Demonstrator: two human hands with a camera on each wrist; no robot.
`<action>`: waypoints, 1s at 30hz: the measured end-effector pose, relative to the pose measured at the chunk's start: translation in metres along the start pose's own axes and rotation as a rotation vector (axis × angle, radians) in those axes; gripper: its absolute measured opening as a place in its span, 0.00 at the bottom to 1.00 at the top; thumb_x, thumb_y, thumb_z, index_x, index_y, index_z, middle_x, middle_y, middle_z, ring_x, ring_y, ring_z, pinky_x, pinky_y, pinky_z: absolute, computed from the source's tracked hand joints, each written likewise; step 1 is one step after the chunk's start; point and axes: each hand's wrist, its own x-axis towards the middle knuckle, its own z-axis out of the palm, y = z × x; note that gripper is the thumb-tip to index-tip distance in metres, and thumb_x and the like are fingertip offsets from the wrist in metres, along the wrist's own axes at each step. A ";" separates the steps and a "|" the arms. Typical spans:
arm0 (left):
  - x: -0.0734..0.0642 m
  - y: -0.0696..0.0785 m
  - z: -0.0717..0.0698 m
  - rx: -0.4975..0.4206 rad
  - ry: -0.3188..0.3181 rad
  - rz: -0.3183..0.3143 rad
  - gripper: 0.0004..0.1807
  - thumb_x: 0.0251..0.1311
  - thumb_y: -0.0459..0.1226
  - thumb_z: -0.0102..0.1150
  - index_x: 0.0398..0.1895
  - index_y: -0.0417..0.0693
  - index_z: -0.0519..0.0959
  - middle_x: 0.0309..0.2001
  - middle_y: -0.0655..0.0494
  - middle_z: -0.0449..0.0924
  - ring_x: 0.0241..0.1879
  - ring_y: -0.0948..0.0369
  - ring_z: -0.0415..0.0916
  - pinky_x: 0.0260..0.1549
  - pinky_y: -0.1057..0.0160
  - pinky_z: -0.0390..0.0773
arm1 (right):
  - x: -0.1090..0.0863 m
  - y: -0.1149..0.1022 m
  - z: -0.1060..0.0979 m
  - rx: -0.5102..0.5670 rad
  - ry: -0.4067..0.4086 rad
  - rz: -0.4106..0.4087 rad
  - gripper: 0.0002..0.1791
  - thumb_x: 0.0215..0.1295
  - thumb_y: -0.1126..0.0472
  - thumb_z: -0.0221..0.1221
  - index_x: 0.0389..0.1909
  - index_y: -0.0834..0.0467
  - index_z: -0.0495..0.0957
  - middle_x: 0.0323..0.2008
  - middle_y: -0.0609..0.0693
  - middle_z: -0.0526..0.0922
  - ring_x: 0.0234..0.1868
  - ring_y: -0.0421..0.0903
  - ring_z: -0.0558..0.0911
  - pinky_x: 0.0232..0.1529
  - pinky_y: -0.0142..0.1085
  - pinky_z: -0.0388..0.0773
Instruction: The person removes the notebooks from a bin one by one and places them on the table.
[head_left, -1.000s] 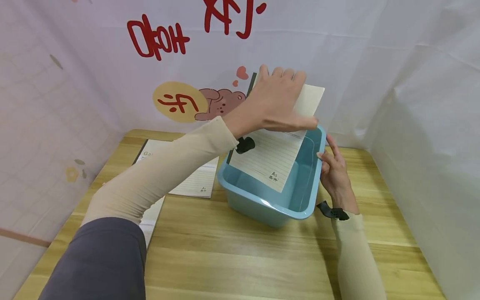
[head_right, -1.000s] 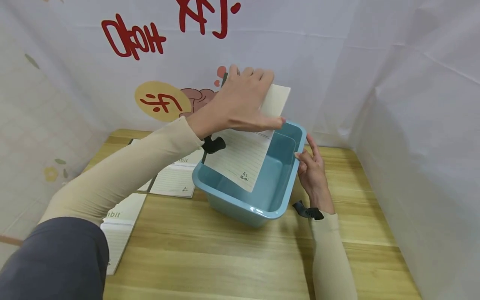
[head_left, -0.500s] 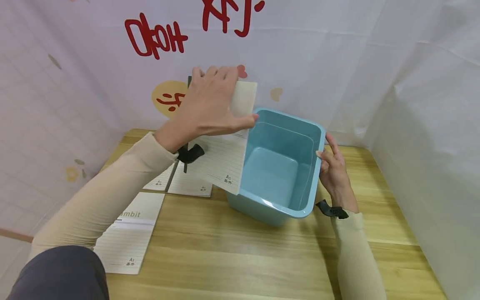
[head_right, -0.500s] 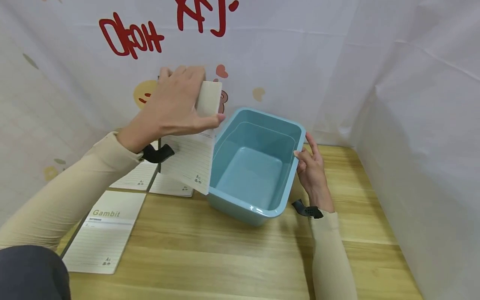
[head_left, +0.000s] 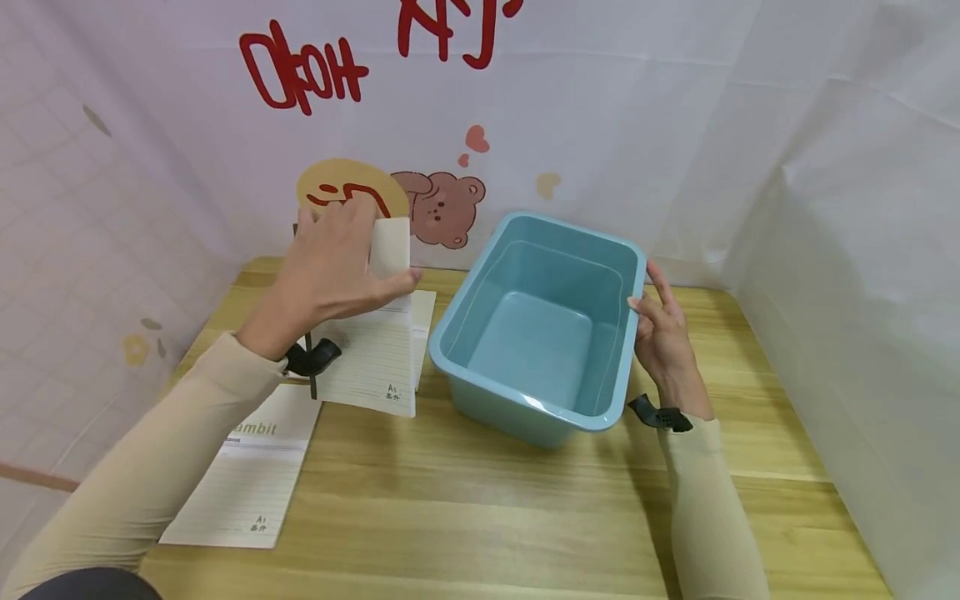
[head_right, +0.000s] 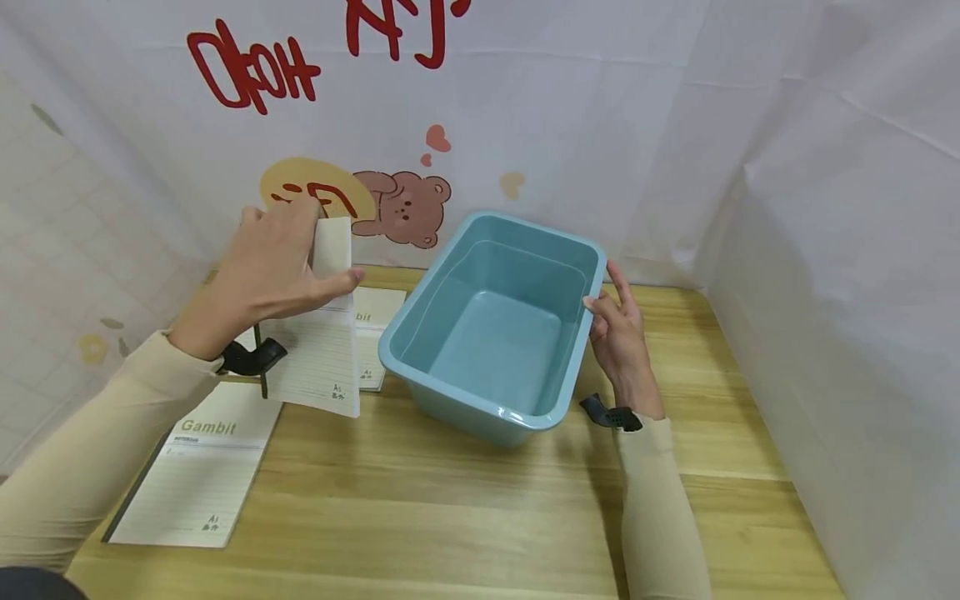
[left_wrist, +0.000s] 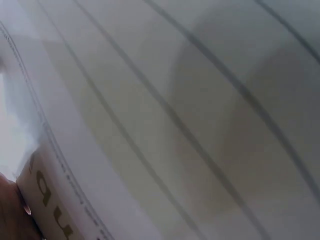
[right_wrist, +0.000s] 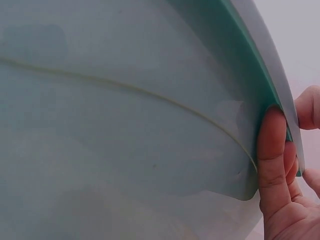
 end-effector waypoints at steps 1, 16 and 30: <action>-0.003 -0.003 0.005 0.003 -0.014 -0.007 0.36 0.52 0.65 0.62 0.44 0.44 0.68 0.34 0.49 0.70 0.36 0.51 0.68 0.47 0.44 0.60 | 0.000 0.000 0.000 0.000 0.000 -0.003 0.40 0.73 0.79 0.47 0.80 0.51 0.53 0.53 0.55 0.78 0.32 0.44 0.87 0.33 0.32 0.85; -0.058 -0.024 0.086 0.048 -0.253 -0.044 0.40 0.49 0.69 0.60 0.45 0.44 0.70 0.38 0.48 0.75 0.43 0.48 0.73 0.45 0.43 0.62 | -0.002 0.004 0.000 -0.028 0.020 0.004 0.40 0.72 0.78 0.47 0.80 0.51 0.53 0.50 0.55 0.79 0.30 0.44 0.87 0.31 0.32 0.84; -0.092 -0.019 0.142 0.093 -0.373 -0.013 0.42 0.43 0.70 0.60 0.46 0.43 0.72 0.38 0.49 0.74 0.40 0.49 0.70 0.43 0.44 0.64 | 0.001 0.003 0.001 -0.010 -0.001 -0.010 0.39 0.72 0.78 0.47 0.80 0.51 0.54 0.49 0.56 0.78 0.29 0.44 0.85 0.31 0.32 0.84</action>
